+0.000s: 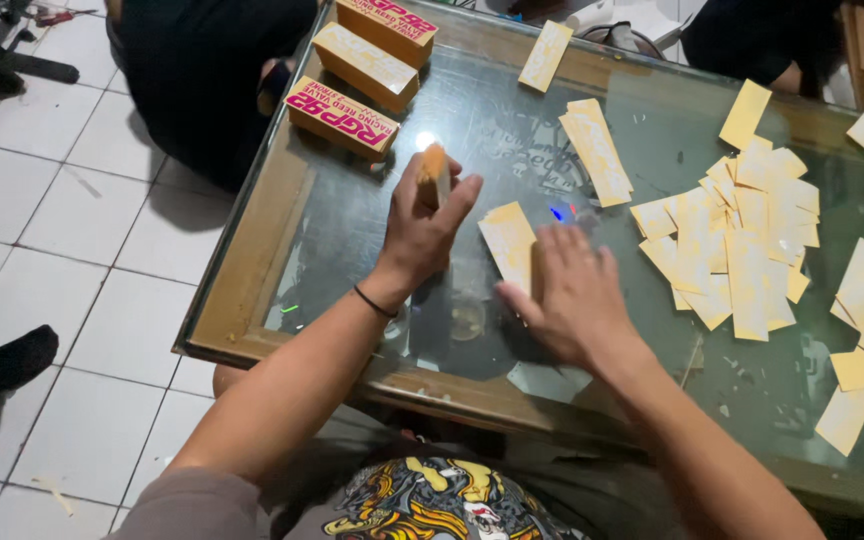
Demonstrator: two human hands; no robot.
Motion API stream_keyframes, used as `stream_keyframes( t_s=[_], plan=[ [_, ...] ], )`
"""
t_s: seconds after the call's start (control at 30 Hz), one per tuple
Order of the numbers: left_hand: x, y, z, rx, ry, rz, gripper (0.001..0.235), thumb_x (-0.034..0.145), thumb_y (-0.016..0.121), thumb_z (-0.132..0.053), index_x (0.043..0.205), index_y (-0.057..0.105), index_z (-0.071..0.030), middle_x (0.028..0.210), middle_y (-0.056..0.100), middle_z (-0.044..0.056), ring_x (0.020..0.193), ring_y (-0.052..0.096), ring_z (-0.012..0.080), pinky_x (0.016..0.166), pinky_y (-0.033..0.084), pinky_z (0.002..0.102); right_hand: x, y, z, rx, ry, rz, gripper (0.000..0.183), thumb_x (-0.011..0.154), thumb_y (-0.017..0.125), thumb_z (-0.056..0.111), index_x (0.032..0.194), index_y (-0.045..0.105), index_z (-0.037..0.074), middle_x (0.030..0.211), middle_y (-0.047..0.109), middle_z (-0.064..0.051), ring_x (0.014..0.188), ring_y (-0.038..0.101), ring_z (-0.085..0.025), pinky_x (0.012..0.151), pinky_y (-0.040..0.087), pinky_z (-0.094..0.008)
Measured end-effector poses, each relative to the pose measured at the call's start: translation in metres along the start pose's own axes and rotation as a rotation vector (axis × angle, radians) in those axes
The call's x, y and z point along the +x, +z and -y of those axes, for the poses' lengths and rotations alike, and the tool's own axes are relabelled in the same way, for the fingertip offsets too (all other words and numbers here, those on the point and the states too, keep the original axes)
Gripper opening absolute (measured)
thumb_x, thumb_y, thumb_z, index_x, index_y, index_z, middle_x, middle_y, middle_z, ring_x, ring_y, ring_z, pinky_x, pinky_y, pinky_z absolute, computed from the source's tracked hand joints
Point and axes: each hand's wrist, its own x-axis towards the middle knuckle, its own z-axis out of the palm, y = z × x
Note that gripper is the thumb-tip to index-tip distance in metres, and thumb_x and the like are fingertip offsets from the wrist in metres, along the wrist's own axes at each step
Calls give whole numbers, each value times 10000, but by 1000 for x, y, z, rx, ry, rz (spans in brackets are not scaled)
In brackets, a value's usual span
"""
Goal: The person sorts a large pile of yellow rectangular stickers on a glass table. They pick up individual stickers, separate them, and arrange them into neat stacks. The person also handles small cardboard boxes labeled 'RGP92' and places them on the table.
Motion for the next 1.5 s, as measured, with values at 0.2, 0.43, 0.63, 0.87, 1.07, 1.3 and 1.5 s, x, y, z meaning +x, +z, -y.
stream_keyframes(
  t_s=[0.2,0.43,0.63,0.87,1.07,1.3,1.5],
  plan=[
    [0,1,-13,26,-26,-40,214,943,649,-298,915,517,-132,693,581,3,635,567,121,660,507,295,-42,29,7,65,-438,-125,611,859,531,159,1466,462,158,1638,398,-116,1507,336,-443,1132,298,-648],
    [0,2,-11,58,-26,-64,220,929,644,-321,940,562,-118,725,604,6,656,615,113,656,590,290,-85,29,26,28,-555,-252,1151,734,677,894,1577,389,165,1627,418,-109,1525,338,-400,1204,222,-637],
    [0,3,-17,-59,-147,-65,205,927,651,-319,947,591,-124,823,606,-7,725,611,84,727,646,269,-110,25,42,111,-595,-337,592,884,788,392,1345,572,91,1381,609,-139,1293,551,-393,1115,403,-571],
    [2,1,-11,-98,-126,-29,220,936,645,-331,958,578,-123,820,599,2,698,622,101,714,619,267,-116,13,39,268,-683,-398,233,1025,568,158,1206,633,27,1209,684,-155,999,630,-311,866,499,-464],
    [-3,9,-8,-111,-152,-30,326,928,671,-399,951,602,-81,775,623,52,717,652,128,729,654,310,-76,-8,7,685,-408,-352,292,960,524,-11,1221,655,1,1113,688,-166,970,673,-344,882,540,-459],
    [-12,24,8,-182,-155,62,470,971,623,-517,839,650,-66,705,672,88,702,719,174,695,656,357,2,-18,30,766,-255,-669,209,1037,500,-22,1141,682,-16,1024,565,-150,946,611,-363,887,490,-458],
    [-11,15,27,1,-83,70,703,933,597,-658,1203,606,-8,984,678,229,1060,673,294,898,563,508,38,1,67,696,-427,-691,393,1025,525,10,1414,576,4,1085,519,-209,1046,584,-454,915,498,-422]
  ],
)
